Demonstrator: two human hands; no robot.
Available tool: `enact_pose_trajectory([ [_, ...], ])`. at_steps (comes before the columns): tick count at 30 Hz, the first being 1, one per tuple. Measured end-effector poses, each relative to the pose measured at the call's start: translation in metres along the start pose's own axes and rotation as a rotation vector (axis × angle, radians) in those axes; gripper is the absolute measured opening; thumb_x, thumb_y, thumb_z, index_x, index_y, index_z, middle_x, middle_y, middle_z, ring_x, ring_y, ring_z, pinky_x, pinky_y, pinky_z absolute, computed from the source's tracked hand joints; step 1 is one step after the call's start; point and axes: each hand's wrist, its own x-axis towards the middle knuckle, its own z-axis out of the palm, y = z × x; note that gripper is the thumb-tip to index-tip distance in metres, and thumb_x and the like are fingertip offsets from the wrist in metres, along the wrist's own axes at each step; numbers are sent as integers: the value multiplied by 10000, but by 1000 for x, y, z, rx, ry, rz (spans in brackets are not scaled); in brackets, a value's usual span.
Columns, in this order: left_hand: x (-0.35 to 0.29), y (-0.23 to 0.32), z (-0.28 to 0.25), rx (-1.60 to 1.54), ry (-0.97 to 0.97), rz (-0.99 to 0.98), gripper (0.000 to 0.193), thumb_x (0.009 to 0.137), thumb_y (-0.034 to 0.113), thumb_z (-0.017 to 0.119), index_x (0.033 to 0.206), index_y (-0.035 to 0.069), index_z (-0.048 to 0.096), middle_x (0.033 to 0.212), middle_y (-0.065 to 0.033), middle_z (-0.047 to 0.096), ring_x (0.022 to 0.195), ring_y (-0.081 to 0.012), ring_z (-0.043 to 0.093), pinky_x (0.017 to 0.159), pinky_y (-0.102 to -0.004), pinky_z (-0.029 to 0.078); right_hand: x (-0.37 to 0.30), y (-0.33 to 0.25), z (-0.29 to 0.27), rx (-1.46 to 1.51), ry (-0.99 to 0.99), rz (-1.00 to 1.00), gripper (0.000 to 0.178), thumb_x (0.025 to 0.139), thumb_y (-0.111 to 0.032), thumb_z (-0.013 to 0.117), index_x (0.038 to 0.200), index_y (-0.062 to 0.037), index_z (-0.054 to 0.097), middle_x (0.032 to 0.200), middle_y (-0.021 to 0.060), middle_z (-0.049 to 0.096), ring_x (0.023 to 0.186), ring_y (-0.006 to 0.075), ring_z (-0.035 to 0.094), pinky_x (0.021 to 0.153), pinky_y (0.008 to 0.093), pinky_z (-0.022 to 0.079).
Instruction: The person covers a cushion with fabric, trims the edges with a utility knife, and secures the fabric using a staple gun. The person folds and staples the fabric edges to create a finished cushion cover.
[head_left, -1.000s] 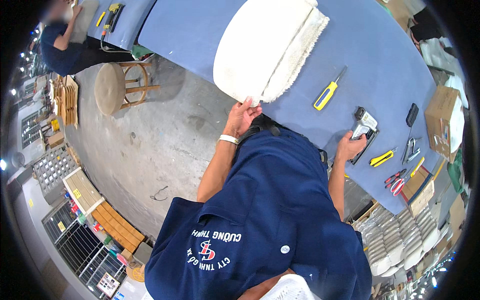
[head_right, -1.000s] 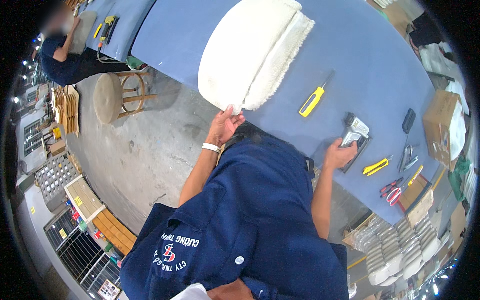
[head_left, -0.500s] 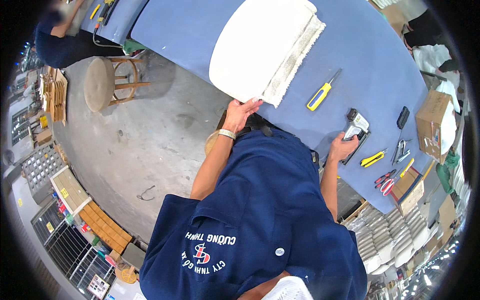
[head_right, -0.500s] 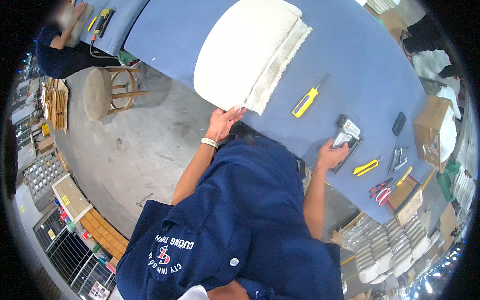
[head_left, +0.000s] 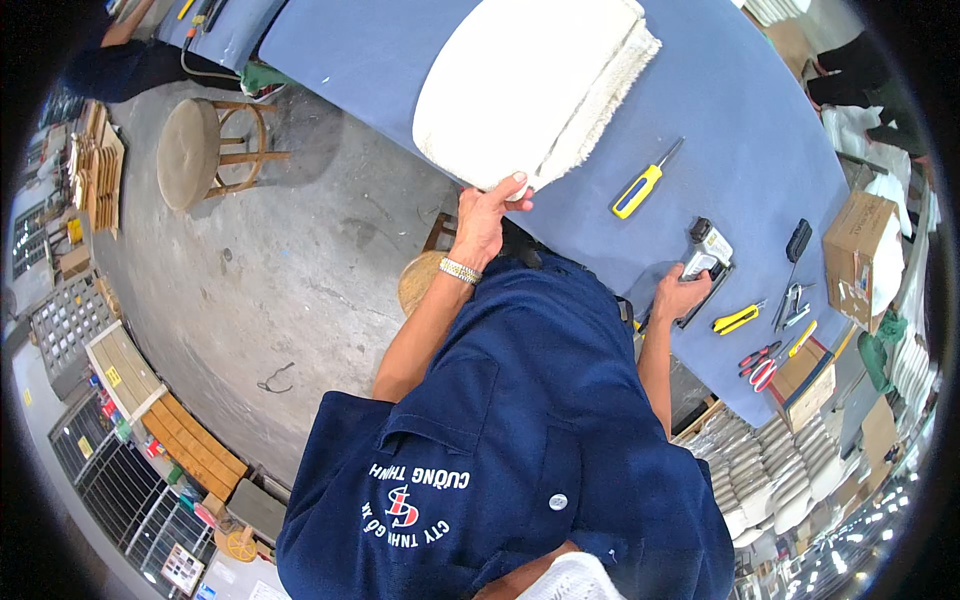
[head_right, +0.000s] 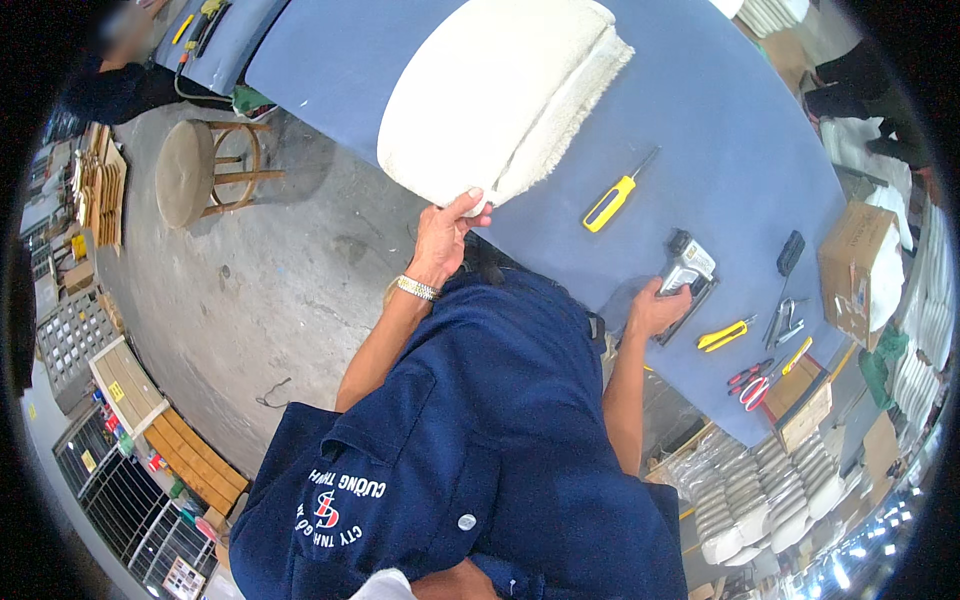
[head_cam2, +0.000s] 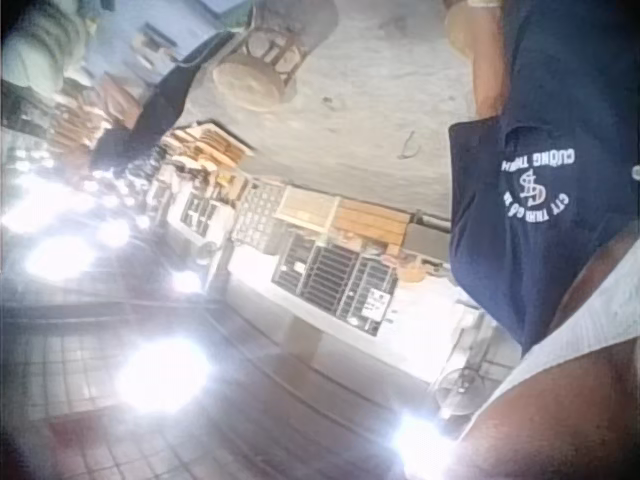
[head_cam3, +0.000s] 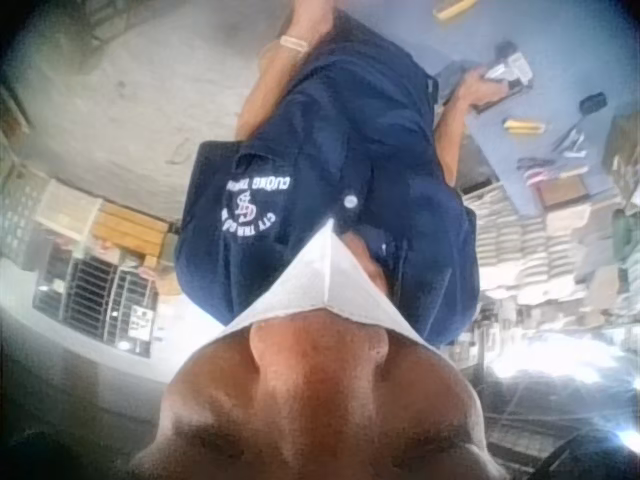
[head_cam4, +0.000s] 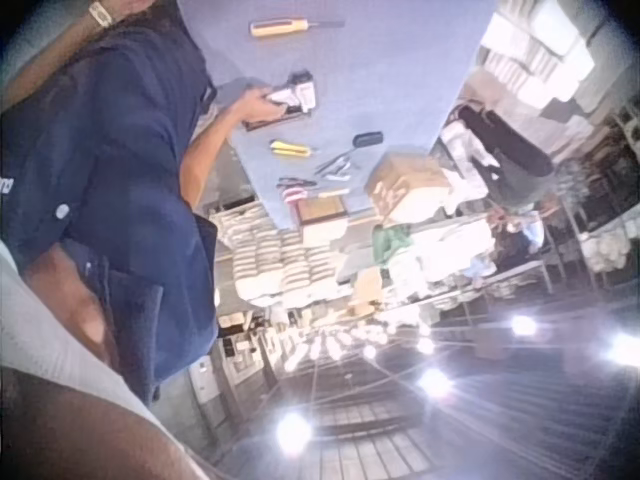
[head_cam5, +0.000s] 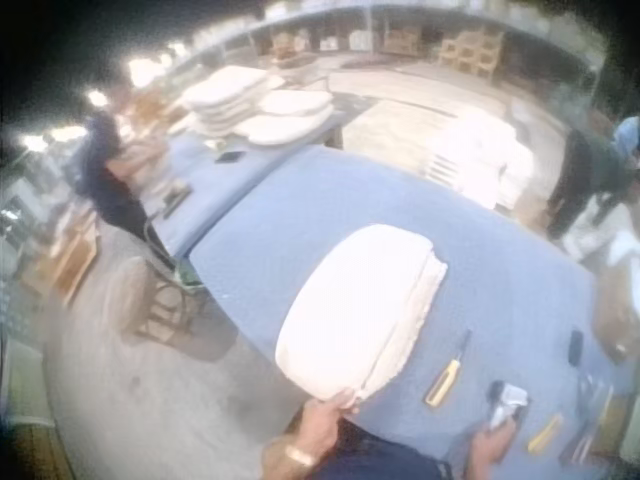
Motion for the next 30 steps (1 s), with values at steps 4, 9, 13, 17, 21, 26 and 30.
enact_pose_trajectory([
  [4, -6, 27, 12, -151, -38, -14, 310, 890, 188, 756, 1088, -19, 639, 958, -126, 681, 850, -224, 690, 771, -339, 574, 0, 3, 1, -10, -16, -3, 625, 852, -258, 707, 1335, 62, 472, 1312, 269, 527, 1248, 431, 493, 1075, 506, 382],
  [9, -12, 46, 10, -281, -117, -98, 284, 913, 222, 727, 1102, 73, 578, 940, -125, 665, 817, -218, 679, 819, -356, 558, 0, 5, 2, 7, -1, -51, 623, 854, -249, 699, 1341, 67, 473, 1316, 272, 527, 1260, 433, 486, 1087, 498, 373],
  [13, -8, 44, 13, -308, -109, -53, 263, 930, 230, 704, 1099, 83, 565, 927, -121, 663, 786, -203, 666, 803, -349, 555, -1, 5, 4, 3, 18, -22, 623, 847, -253, 702, 1336, 68, 488, 1318, 271, 535, 1263, 431, 490, 1085, 494, 380],
  [17, -4, 39, 22, -283, -53, 28, 255, 942, 246, 689, 1090, 80, 564, 882, -97, 649, 741, -179, 637, 740, -321, 545, -3, 2, 5, -10, 29, 0, 618, 845, -259, 703, 1333, 56, 493, 1303, 262, 546, 1244, 428, 504, 1071, 498, 393],
  [21, 1, 43, 37, -290, 23, 28, 229, 938, 240, 675, 1069, 82, 572, 817, -67, 611, 700, -161, 604, 691, -295, 521, -4, -1, 4, -16, 36, 4, 602, 843, -259, 703, 1323, 42, 499, 1286, 256, 552, 1231, 427, 509, 1060, 502, 397],
  [26, 29, 24, 19, -207, 41, -21, 234, 915, 264, 670, 1042, 87, 582, 830, -69, 622, 721, -168, 622, 692, -314, 523, -5, -6, 4, -22, 40, 10, 609, 837, -260, 714, 1325, 31, 494, 1286, 250, 553, 1228, 426, 509, 1050, 505, 400],
  [30, 56, -11, -16, 65, -13, -122, 300, 913, 291, 679, 1086, 59, 603, 948, -123, 689, 807, -239, 705, 769, -381, 560, 0, -4, -2, -29, -38, 46, 629, 825, -264, 739, 1324, 28, 491, 1274, 238, 567, 1218, 402, 532, 1039, 492, 413],
])
